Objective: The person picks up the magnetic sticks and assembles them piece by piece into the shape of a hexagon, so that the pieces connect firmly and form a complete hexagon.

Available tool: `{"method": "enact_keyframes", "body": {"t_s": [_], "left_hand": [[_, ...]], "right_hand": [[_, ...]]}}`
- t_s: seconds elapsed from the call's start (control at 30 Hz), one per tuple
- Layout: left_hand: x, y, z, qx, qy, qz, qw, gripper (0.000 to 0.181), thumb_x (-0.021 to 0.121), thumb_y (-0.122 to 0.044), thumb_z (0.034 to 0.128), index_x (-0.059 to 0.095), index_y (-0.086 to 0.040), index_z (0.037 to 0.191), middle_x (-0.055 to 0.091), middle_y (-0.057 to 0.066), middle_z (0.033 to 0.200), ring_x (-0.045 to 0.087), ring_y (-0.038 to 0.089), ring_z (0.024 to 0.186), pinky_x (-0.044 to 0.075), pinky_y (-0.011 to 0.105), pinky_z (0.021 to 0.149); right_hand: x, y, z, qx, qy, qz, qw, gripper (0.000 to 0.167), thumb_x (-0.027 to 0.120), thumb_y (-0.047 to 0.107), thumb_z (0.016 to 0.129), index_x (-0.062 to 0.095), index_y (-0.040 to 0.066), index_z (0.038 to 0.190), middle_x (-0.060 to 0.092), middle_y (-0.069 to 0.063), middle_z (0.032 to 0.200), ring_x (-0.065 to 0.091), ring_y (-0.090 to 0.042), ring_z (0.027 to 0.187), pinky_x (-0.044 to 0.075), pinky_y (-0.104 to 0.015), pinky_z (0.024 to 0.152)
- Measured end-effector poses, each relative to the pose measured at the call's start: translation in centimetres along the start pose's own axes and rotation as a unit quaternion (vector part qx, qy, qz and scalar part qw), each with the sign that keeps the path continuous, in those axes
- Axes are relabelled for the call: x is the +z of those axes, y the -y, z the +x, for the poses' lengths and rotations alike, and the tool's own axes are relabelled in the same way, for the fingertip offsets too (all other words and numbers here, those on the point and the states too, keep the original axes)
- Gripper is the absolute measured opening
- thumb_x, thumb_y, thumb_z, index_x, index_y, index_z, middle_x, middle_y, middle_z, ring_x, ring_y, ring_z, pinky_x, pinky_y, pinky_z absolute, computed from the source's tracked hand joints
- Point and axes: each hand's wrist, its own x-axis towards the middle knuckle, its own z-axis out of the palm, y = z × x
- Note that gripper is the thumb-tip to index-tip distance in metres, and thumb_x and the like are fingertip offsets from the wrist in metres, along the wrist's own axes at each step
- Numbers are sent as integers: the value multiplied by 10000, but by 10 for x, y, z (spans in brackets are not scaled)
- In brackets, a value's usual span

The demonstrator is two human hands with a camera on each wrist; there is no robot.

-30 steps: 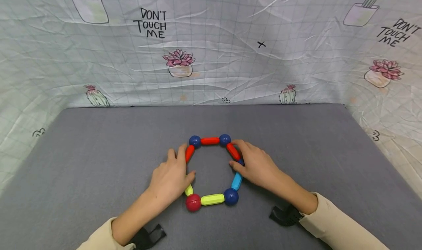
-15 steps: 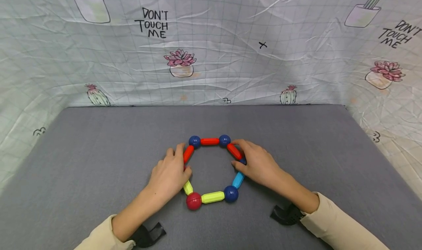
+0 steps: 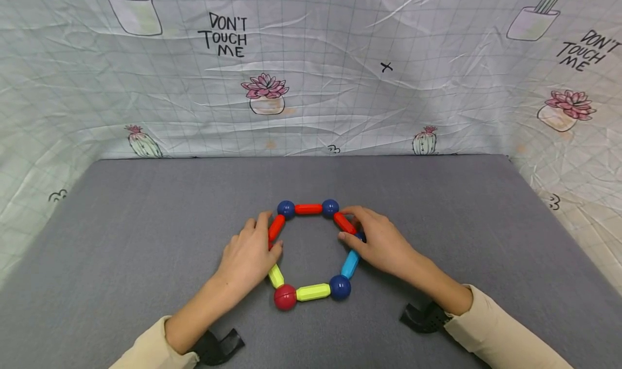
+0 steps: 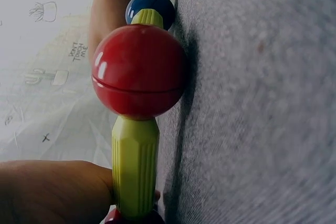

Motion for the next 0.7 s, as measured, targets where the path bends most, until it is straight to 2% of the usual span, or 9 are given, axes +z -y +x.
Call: {"method": "enact_keyframes", "body": {"t_s": [0.27, 0.43, 0.7], "left_hand": [[0, 0, 0, 33, 37, -74, 10000, 625, 743, -179, 820, 448, -12, 1345, 564, 151, 928, 497, 228, 556, 402, 323, 434], [0, 1, 0, 105, -2, -58, 9999, 612, 741, -179, 821, 457, -12, 1337, 564, 142, 913, 490, 214, 547, 389, 309, 421], [-2, 7, 4, 613, -212, 281, 9975, 531, 748, -193, 810, 527, -29, 1264, 532, 58, 783, 434, 163, 465, 332, 260, 367]], "right_hand": [[2, -3, 1, -52, -102, 295, 9995, 447, 734, 210, 864, 570, 70, 1255, 614, -20, 926, 541, -155, 764, 447, -295, 628], [3, -3, 0, -19, -174, 382, 9991, 447, 749, 202, 851, 579, 72, 1244, 607, -10, 902, 531, -148, 742, 434, -283, 607], [3, -3, 1, -60, -370, 219, 9991, 445, 761, 212, 839, 592, 65, 1224, 612, -22, 923, 526, -149, 758, 443, -295, 627]]}}
